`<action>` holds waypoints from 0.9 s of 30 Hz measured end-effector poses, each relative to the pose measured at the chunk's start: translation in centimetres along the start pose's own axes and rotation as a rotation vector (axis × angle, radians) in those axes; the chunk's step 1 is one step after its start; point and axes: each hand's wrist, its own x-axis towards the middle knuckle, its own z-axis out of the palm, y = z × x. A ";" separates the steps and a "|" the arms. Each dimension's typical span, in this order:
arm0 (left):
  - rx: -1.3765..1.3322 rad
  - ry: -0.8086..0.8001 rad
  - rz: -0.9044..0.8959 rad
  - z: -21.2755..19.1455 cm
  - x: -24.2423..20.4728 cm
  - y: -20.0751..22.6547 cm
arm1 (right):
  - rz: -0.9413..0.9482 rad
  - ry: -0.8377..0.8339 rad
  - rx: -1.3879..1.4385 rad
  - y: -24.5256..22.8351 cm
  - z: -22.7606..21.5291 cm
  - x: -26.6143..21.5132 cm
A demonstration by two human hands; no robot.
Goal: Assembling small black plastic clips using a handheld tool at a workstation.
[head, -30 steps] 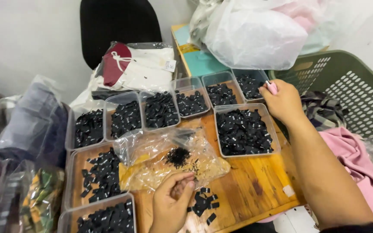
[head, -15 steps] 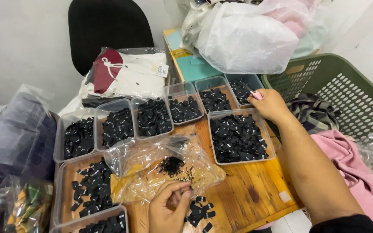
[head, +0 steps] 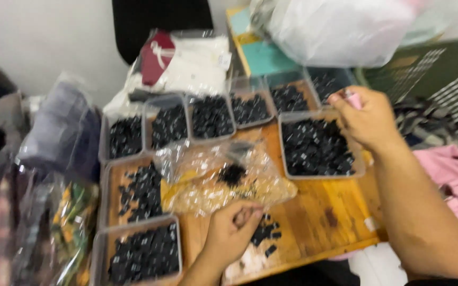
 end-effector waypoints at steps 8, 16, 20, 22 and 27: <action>0.289 -0.211 0.020 -2.0 -0.1 3.0 | -0.272 -0.294 0.346 -4.3 -0.7 -10.6; 0.483 -0.250 0.123 -1.4 -0.3 2.4 | -0.006 -0.782 1.068 -0.9 4.9 -15.3; 0.632 -0.306 -0.028 -1.5 -1.3 2.9 | 0.135 -0.734 0.939 0.4 7.0 -16.1; 0.654 -0.340 -0.065 -1.3 -1.9 2.8 | 0.107 -0.847 0.865 0.5 7.0 -16.4; 0.771 -0.375 -0.194 -0.5 -2.4 2.5 | 0.097 -0.865 0.888 1.0 8.1 -16.8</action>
